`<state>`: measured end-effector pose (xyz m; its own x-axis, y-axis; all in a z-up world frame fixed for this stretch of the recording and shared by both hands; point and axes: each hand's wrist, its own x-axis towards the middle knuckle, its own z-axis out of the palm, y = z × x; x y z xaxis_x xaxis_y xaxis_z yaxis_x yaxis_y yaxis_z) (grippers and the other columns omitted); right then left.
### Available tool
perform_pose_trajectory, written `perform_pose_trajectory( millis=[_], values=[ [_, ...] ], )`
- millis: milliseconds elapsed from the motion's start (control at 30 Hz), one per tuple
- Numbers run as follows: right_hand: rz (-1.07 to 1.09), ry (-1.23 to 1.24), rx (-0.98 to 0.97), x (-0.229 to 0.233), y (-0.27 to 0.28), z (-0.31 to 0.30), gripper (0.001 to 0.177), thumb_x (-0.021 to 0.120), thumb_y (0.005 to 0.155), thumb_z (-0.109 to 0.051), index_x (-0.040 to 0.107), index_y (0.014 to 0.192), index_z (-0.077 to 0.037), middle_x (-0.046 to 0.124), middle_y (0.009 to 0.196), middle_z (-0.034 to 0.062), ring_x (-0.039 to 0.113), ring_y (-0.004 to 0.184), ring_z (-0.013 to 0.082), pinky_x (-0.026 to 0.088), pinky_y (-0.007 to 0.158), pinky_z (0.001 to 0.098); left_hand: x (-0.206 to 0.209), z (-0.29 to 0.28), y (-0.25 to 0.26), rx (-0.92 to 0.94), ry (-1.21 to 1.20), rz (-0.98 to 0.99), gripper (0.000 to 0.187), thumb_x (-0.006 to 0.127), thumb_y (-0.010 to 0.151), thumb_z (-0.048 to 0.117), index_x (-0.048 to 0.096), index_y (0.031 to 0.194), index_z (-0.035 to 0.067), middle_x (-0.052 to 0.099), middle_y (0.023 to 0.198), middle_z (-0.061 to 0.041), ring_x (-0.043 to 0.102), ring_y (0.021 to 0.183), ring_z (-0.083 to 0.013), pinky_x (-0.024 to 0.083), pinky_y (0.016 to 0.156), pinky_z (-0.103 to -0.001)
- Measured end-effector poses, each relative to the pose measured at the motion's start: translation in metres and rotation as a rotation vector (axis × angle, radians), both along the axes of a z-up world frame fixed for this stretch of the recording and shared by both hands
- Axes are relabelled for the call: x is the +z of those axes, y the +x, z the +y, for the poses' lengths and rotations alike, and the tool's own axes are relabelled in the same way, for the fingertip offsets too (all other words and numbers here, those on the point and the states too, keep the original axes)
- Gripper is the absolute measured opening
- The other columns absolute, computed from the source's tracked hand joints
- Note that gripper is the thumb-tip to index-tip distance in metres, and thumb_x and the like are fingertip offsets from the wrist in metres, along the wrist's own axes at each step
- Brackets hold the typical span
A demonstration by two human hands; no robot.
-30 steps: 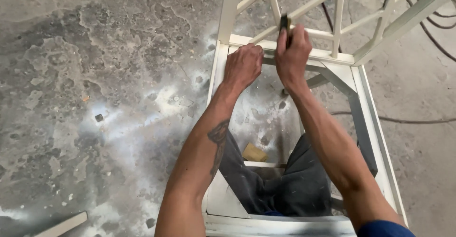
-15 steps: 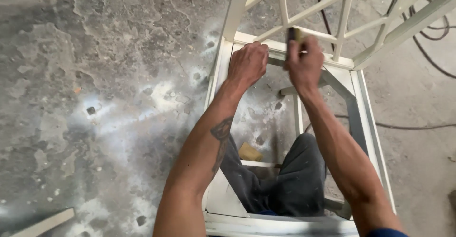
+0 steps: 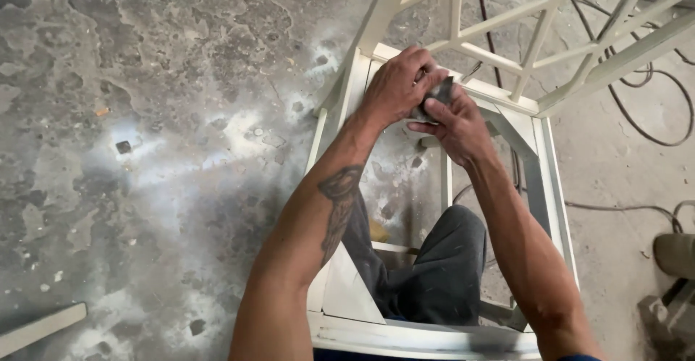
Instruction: Sanding the frame of a white wooden chair using a sanding block
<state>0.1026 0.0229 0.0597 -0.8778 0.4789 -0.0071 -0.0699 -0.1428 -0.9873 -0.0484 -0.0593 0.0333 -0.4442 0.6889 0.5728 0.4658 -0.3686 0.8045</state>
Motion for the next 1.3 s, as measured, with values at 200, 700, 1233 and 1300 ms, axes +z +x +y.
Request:
perform_pose_trajectory(
  millis=[200,700,1233,1300],
  values=[
    [-0.154,0.612,-0.407,0.029,-0.016,0.018,0.022,0.056,0.106,-0.010,0.039,0.120,-0.007,0.068,0.112,0.0175,0.074,0.075,0.0214,0.059,0.050,0.0247,-0.004,0.005,-0.003,0.442,-0.351,0.091,0.030,0.037,0.105,0.032,0.055,0.099,0.009,0.067,0.093,-0.016,0.068,0.075,-0.0419,0.047,0.056,-0.056],
    [-0.170,1.431,-0.915,0.011,-0.077,0.055,0.019,0.073,0.097,-0.025,0.068,0.091,-0.008,0.073,0.076,0.0066,0.063,0.062,0.0187,0.049,0.052,0.0392,-0.010,0.009,-0.001,0.300,-0.530,0.267,0.025,0.053,0.091,-0.001,0.065,0.112,0.006,0.068,0.106,-0.014,0.070,0.094,-0.0365,0.056,0.067,-0.054],
    [-0.072,1.485,-0.717,0.003,-0.073,0.069,0.010,0.064,0.108,-0.012,0.063,0.106,-0.003,0.073,0.084,0.0091,0.074,0.060,0.0148,0.067,0.045,0.0240,-0.026,0.016,0.002,0.328,-0.448,0.281,0.022,0.057,0.088,-0.005,0.065,0.104,0.008,0.066,0.100,-0.010,0.068,0.090,-0.0333,0.055,0.066,-0.050],
    [-0.029,1.483,-0.701,0.001,-0.072,0.068,0.013,0.058,0.112,-0.014,0.062,0.110,-0.002,0.074,0.084,0.0101,0.076,0.058,0.0134,0.069,0.045,0.0220,-0.024,0.017,0.002,0.330,-0.450,0.264,0.022,0.060,0.086,-0.006,0.064,0.103,0.008,0.067,0.098,-0.010,0.069,0.088,-0.0328,0.055,0.064,-0.049]
  ],
)
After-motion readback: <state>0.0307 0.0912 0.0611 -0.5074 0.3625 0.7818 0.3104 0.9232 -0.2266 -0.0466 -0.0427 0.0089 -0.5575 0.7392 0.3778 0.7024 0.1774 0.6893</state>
